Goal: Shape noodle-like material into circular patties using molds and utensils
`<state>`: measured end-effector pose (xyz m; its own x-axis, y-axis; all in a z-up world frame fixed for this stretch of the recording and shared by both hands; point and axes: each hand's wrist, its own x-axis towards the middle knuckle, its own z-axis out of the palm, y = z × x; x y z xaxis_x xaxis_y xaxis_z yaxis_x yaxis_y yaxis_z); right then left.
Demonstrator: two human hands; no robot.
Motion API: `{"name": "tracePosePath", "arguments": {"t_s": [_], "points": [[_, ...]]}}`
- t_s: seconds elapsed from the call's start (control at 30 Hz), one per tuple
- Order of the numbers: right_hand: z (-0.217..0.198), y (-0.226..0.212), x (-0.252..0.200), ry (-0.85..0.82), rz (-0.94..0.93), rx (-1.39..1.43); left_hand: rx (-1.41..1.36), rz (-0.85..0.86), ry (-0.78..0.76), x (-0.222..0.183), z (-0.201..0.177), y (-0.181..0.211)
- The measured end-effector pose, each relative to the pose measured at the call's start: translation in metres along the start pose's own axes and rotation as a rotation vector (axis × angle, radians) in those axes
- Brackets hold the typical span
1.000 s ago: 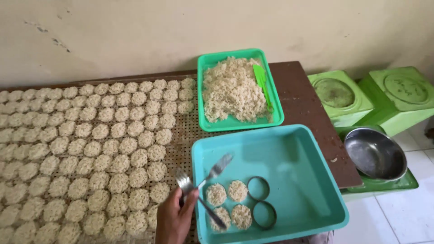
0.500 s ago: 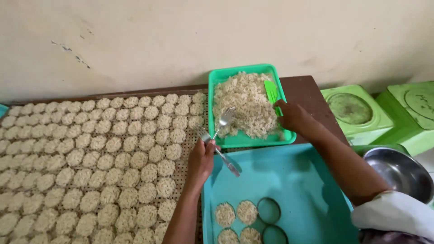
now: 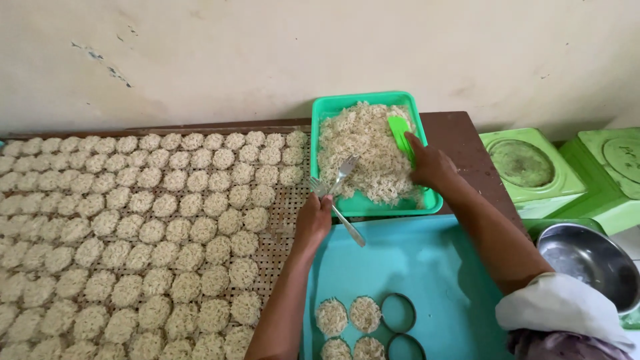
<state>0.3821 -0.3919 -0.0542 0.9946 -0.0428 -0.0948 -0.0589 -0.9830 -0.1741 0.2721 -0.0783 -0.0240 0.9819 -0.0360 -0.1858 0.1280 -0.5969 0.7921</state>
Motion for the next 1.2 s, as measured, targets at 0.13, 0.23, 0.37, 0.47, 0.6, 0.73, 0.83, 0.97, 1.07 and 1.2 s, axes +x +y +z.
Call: {"name": "tracePosePath", "arguments": {"t_s": [0.13,0.23,0.37,0.47,0.6,0.73,0.83,0.97,1.07,1.2], "points": [[-0.022,-0.001,-0.014,0.089,-0.066,0.068,-0.099,0.009,0.029,0.002,0.001,-0.006],[-0.063,-0.024,-0.053,0.188,-0.202,0.069,-0.192,-0.016,0.062,0.009,0.005,-0.016],[-0.108,-0.036,-0.103,0.107,-0.238,-0.132,-0.229,-0.001,0.085,0.021,0.010,-0.024],[-0.096,-0.017,-0.111,-0.084,-0.157,-0.330,-0.195,0.027,0.076,0.027,0.012,-0.029],[-0.071,-0.010,-0.139,-0.031,-0.392,-0.613,-0.189,0.039,0.074,0.024,0.013,-0.031],[-0.001,-0.013,-0.110,0.028,-0.361,-0.466,-0.163,0.047,0.048,0.020,0.011,-0.025],[0.033,-0.021,-0.070,0.044,-0.278,-0.357,-0.172,0.047,0.042,0.027,0.018,-0.032],[0.055,-0.035,-0.027,0.050,-0.195,-0.193,-0.178,0.043,0.040,0.031,0.020,-0.038],[0.066,-0.031,-0.021,0.098,-0.179,-0.060,-0.165,0.051,0.028,0.025,0.013,-0.032],[0.050,-0.035,-0.042,0.272,-0.237,0.051,-0.150,0.031,0.030,0.022,0.011,-0.026]]}}
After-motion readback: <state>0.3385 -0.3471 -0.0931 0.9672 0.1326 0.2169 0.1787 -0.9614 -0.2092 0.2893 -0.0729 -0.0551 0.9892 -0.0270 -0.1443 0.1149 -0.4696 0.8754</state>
